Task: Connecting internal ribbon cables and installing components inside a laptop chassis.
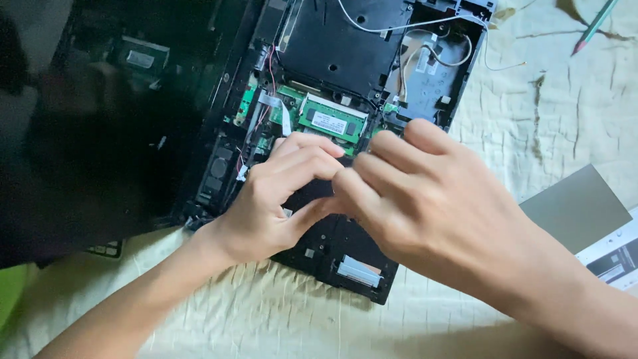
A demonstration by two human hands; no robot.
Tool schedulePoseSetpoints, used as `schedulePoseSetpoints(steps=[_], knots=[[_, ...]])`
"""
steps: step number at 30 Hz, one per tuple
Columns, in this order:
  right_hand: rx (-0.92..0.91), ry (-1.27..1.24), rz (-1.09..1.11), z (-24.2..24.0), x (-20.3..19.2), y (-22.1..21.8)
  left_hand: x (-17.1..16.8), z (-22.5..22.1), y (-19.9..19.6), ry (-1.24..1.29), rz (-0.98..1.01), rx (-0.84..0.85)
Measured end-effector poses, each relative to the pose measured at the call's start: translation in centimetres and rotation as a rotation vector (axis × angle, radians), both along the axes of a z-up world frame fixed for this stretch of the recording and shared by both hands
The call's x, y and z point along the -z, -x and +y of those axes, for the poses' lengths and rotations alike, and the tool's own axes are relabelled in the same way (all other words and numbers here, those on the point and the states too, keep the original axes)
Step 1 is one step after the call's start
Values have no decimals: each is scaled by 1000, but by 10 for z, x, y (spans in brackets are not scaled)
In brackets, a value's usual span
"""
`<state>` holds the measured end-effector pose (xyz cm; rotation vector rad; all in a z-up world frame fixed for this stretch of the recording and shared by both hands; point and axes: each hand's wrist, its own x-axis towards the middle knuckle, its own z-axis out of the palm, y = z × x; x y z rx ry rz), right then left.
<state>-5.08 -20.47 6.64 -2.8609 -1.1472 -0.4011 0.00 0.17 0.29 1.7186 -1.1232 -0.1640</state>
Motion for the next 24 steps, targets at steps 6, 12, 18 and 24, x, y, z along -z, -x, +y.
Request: schedulePoseSetpoints(steps=[6, 12, 18, 24], knots=[[68, 95, -47, 16, 4, 14, 3, 0, 3, 34, -43, 20], [42, 69, -113, 12, -5, 22, 7, -2, 6, 12, -142, -13], [-194, -41, 58, 5, -21, 21, 5, -3, 6, -68, -68, 104], [-119, 24, 45, 5, -17, 18, 3, -2, 2, -94, -71, 160]])
